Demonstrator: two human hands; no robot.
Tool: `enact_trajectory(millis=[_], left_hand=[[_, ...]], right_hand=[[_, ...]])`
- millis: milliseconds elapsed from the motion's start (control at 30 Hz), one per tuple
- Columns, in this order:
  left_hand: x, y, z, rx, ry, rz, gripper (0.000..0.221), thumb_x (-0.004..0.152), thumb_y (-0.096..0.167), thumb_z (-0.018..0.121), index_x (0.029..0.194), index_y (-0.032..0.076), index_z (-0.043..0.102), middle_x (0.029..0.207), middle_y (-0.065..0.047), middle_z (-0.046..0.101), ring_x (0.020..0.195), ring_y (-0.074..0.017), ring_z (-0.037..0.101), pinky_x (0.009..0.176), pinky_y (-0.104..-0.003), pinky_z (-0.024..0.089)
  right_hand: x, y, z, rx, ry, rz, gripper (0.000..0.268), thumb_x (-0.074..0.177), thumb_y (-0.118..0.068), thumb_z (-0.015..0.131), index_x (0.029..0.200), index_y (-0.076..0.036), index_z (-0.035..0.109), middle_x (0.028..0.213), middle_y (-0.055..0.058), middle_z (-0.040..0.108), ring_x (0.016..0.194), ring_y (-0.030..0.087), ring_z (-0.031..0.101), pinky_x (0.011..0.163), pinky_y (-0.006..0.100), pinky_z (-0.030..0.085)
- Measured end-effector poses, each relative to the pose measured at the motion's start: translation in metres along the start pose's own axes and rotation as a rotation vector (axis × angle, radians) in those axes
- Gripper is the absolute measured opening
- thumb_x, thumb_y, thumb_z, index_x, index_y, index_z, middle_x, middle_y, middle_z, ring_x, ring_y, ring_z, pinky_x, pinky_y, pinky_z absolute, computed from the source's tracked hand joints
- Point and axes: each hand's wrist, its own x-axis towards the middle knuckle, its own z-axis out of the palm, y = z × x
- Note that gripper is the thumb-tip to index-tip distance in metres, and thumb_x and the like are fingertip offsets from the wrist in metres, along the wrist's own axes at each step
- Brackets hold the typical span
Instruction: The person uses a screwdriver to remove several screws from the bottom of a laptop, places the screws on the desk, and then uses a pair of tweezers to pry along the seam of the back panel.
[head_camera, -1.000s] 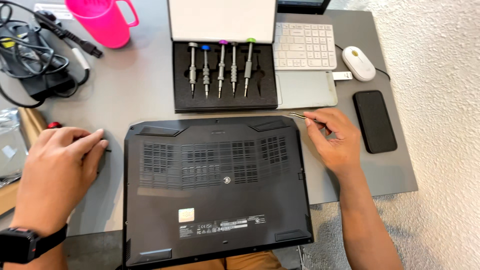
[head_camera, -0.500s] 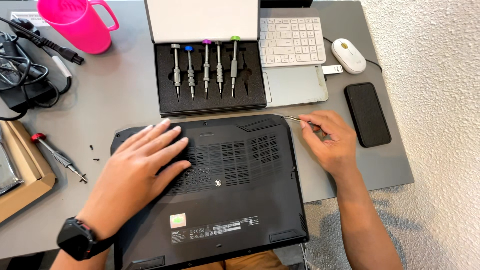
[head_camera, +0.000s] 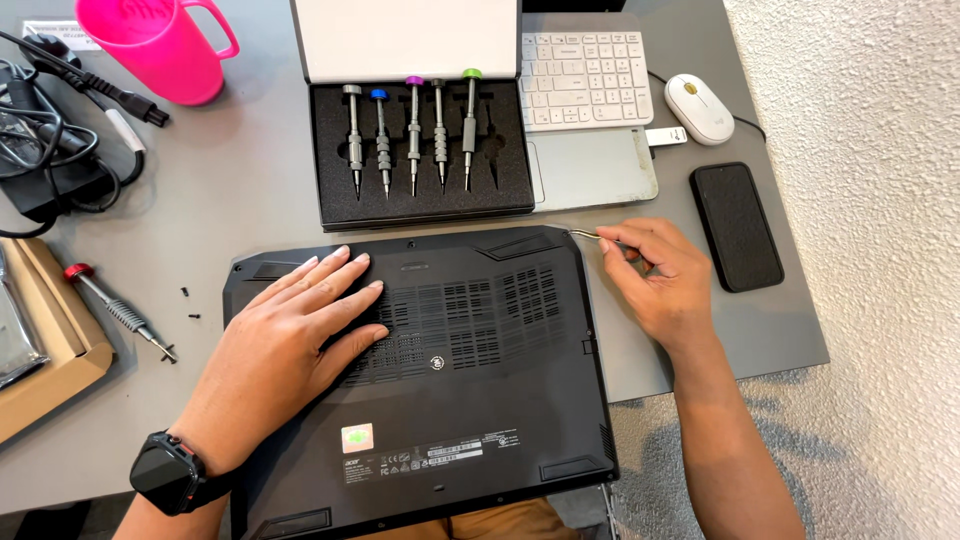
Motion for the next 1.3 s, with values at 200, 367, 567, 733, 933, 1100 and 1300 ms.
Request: enact_trajectory(millis=[200, 367, 567, 733, 933, 1100, 1300], left_hand=[[-0.001, 0.0, 0.0, -0.011, 0.007, -0.002, 0.039, 0.094, 0.032, 0.069, 0.125, 0.009, 0.071, 0.14, -0.012, 0.065, 0.135, -0.0297, 0.058, 0.118, -0.045, 0.044], [0.0, 0.0, 0.0, -0.011, 0.007, 0.001, 0.039, 0.093, 0.033, 0.07, 0.124, 0.009, 0.071, 0.14, -0.012, 0.066, 0.134, -0.0292, 0.059, 0.117, -0.045, 0.044], [0.0, -0.001, 0.0, -0.003, 0.001, 0.003, 0.039, 0.094, 0.033, 0.07, 0.124, 0.009, 0.072, 0.14, -0.012, 0.066, 0.134, -0.0291, 0.059, 0.117, -0.045, 0.044], [0.0, 0.0, -0.001, -0.001, -0.013, -0.005, 0.04, 0.094, 0.033, 0.069, 0.126, 0.009, 0.071, 0.141, -0.012, 0.065, 0.135, -0.0293, 0.058, 0.118, -0.044, 0.044], [0.001, 0.002, -0.004, -0.002, -0.02, -0.004, 0.039, 0.094, 0.033, 0.069, 0.125, 0.01, 0.071, 0.14, -0.011, 0.066, 0.135, -0.03, 0.059, 0.117, -0.046, 0.044], [0.002, 0.002, -0.005, 0.003, -0.015, -0.002, 0.038, 0.093, 0.032, 0.07, 0.124, 0.01, 0.072, 0.14, -0.011, 0.066, 0.134, -0.0299, 0.059, 0.117, -0.046, 0.045], [0.019, 0.009, -0.004, 0.09, 0.02, 0.054, 0.032, 0.094, 0.037, 0.071, 0.114, 0.013, 0.076, 0.128, -0.008, 0.073, 0.125, -0.0275, 0.066, 0.104, -0.042, 0.051]], right_hand=[[0.002, 0.001, -0.001, -0.053, -0.017, -0.078, 0.018, 0.097, 0.004, 0.072, 0.11, -0.007, 0.078, 0.103, 0.009, 0.071, 0.089, 0.015, 0.062, 0.073, 0.024, 0.05], [0.003, 0.001, -0.001, -0.127, -0.03, -0.026, 0.014, 0.098, -0.002, 0.071, 0.106, -0.012, 0.078, 0.101, 0.003, 0.071, 0.089, 0.011, 0.059, 0.071, 0.023, 0.045], [0.004, 0.005, -0.001, -0.085, -0.027, 0.06, 0.013, 0.098, -0.005, 0.072, 0.105, -0.013, 0.078, 0.1, 0.001, 0.072, 0.082, 0.007, 0.056, 0.071, 0.021, 0.044], [0.006, 0.002, -0.006, -0.024, -0.013, 0.096, 0.012, 0.099, -0.005, 0.071, 0.107, -0.01, 0.078, 0.104, 0.004, 0.072, 0.082, 0.007, 0.057, 0.073, 0.02, 0.045], [0.006, -0.003, -0.005, 0.008, -0.026, 0.086, 0.014, 0.099, -0.003, 0.071, 0.11, -0.01, 0.077, 0.104, 0.005, 0.072, 0.084, 0.009, 0.06, 0.077, 0.021, 0.049], [0.007, 0.001, -0.015, -0.045, -0.039, 0.156, 0.019, 0.103, -0.011, 0.068, 0.121, -0.011, 0.075, 0.095, 0.0, 0.067, 0.071, 0.007, 0.047, 0.065, 0.021, 0.039], [0.021, -0.013, -0.029, 0.081, -0.135, 0.363, 0.019, 0.109, -0.019, 0.057, 0.12, -0.012, 0.071, 0.077, -0.002, 0.058, 0.069, 0.007, 0.054, 0.067, 0.021, 0.044]])
